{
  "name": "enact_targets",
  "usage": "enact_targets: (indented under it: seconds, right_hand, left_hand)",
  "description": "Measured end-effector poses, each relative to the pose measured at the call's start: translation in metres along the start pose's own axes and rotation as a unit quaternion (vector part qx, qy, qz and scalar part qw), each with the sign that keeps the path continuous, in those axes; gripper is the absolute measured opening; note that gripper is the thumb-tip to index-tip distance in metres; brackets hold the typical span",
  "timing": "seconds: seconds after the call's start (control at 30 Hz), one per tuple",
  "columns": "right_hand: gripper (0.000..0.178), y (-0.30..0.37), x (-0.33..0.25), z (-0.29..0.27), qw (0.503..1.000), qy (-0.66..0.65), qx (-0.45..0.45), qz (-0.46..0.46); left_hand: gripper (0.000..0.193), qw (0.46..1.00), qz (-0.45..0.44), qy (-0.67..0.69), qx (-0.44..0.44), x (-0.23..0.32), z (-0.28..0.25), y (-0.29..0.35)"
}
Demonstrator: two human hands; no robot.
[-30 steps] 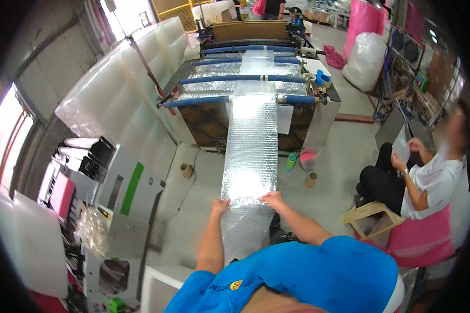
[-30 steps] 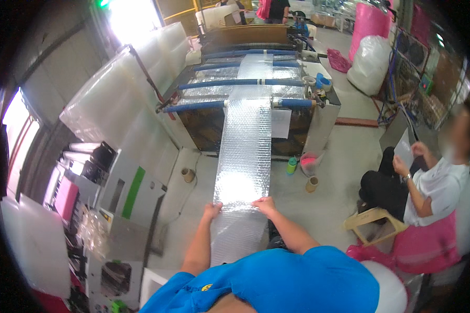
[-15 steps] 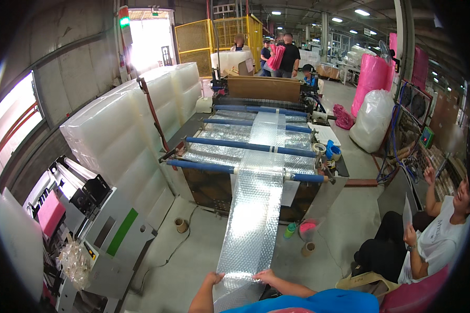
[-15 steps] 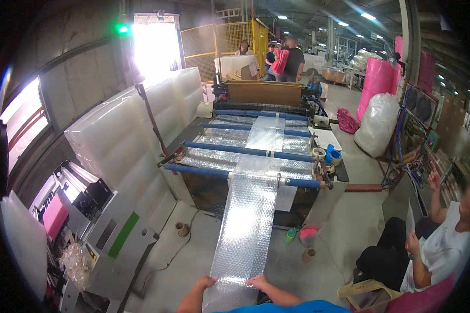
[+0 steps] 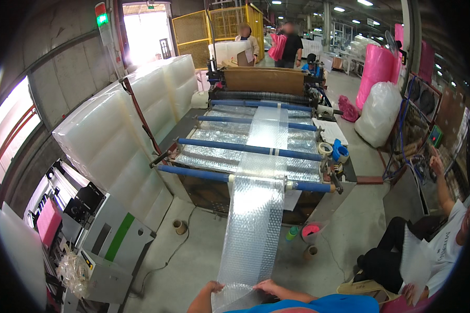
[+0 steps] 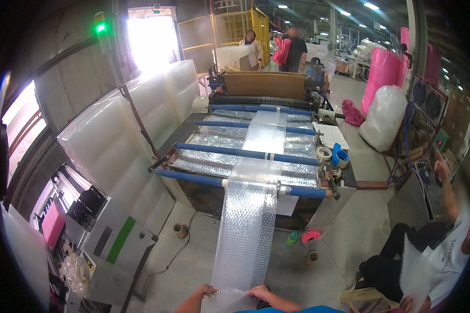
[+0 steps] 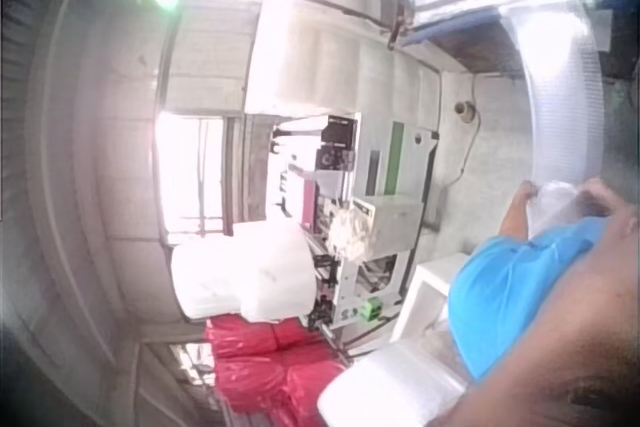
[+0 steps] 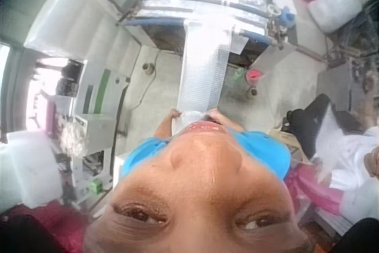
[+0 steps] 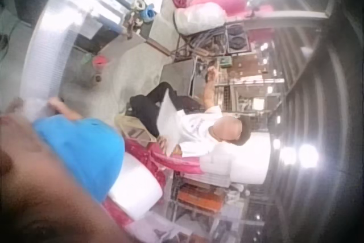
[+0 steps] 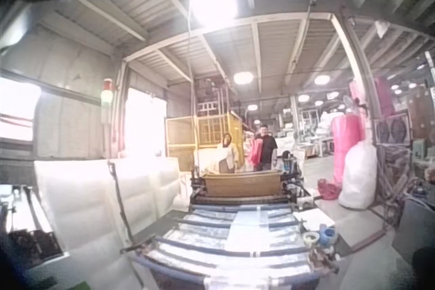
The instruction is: The person stands at a workstation and handles a long sheet of bubble wrap moving along a conveyor belt. They use both hands to guide, smooth, and adjust the plastic sheet as it feeds through the machinery. The person occasionally lifts and repositions the material to ensure it aligns correctly on the rollers.
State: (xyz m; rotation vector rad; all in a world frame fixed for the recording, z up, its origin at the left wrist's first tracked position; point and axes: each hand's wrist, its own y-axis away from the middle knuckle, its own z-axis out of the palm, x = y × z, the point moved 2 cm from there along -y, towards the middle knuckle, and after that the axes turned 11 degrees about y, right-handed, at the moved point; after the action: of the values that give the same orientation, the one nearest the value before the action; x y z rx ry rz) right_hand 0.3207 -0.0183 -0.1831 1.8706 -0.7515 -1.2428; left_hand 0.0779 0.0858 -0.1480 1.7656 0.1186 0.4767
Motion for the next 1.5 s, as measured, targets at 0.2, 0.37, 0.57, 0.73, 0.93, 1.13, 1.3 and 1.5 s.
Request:
enact_targets:
  seconds: [0.2, 0.37, 0.57, 0.73, 0.93, 1.13, 1.3, 1.5]
  right_hand:
    - [0.027, 0.021, -0.073, -0.027, 0.982, -0.115, 0.052, -0.142]
    - [0.026, -0.007, -0.091, -0.064, 0.959, -0.094, 0.177, -0.202]
    - [0.022, 0.035, -0.144, -0.101, 0.898, -0.089, 0.341, -0.262]
    - [0.021, 0.109, -0.164, -0.074, 0.706, -0.035, 0.652, -0.276]
    - [0.033, 0.042, -0.129, 0.004, 0.753, -0.636, -0.109, -0.126]
    - [0.034, 0.006, -0.140, 0.068, 0.716, -0.497, -0.409, -0.272]
    - [0.042, 0.025, -0.076, 0.168, 0.941, -0.209, -0.264, -0.022]
    - [0.029, -0.006, -0.108, 0.095, 0.909, -0.262, 0.210, -0.248]
  left_hand:
    - [0.057, 0.975, 0.103, -0.010, 0.197, -0.008, -0.052, -0.090]
    - [0.056, 0.906, 0.190, 0.111, 0.362, 0.066, -0.073, -0.023]
    - [0.044, 0.818, 0.285, 0.206, 0.457, 0.119, -0.077, 0.042]
    - [0.048, 0.801, 0.290, 0.195, 0.486, 0.139, -0.092, 0.083]
    - [0.069, 0.812, 0.323, 0.324, 0.363, 0.123, -0.085, 0.096]
    - [0.076, 0.849, 0.366, 0.297, 0.241, 0.128, -0.075, 0.110]
    - [0.080, 0.844, 0.341, 0.268, 0.317, 0.108, -0.069, 0.090]
    - [0.081, 0.851, 0.321, 0.266, 0.318, 0.110, -0.066, 0.068]
